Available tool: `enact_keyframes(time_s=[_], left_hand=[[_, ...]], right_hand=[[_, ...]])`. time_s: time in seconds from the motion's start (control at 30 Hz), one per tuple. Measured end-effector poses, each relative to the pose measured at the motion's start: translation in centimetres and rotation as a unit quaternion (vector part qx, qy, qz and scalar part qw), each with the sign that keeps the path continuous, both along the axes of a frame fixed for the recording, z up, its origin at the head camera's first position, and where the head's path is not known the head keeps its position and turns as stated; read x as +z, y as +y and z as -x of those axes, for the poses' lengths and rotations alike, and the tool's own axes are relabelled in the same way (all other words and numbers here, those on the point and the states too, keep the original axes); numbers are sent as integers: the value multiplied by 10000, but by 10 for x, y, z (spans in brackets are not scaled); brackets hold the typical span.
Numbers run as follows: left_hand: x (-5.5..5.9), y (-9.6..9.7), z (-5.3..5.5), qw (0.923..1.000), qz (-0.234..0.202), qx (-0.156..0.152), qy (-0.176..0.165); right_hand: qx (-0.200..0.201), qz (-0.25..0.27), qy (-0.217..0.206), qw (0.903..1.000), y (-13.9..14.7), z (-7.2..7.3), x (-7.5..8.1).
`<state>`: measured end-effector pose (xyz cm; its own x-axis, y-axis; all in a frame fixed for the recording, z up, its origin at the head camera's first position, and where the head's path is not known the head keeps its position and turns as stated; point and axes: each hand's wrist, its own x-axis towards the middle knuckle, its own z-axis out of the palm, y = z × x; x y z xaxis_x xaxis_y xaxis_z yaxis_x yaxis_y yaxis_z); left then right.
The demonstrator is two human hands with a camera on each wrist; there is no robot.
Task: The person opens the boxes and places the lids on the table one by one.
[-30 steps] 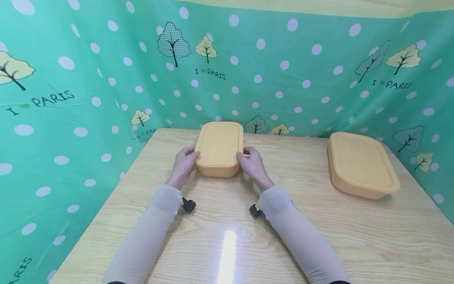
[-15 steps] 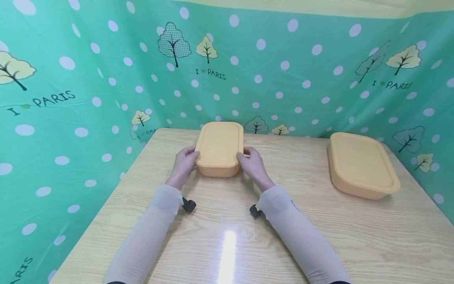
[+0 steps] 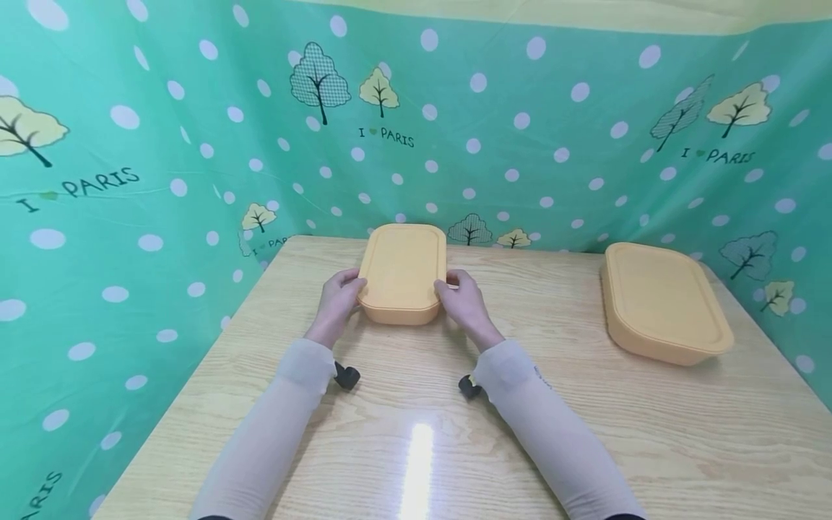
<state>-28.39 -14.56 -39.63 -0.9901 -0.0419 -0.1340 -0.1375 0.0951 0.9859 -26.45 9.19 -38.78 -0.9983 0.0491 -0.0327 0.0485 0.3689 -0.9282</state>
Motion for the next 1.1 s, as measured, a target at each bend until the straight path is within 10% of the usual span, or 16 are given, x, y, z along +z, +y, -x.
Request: enact_keyframes(time_s=[1.1], left_hand=[[-1, 4, 3, 9998, 81, 63, -185]], right_hand=[[121, 423, -201, 9988, 6, 5, -4]])
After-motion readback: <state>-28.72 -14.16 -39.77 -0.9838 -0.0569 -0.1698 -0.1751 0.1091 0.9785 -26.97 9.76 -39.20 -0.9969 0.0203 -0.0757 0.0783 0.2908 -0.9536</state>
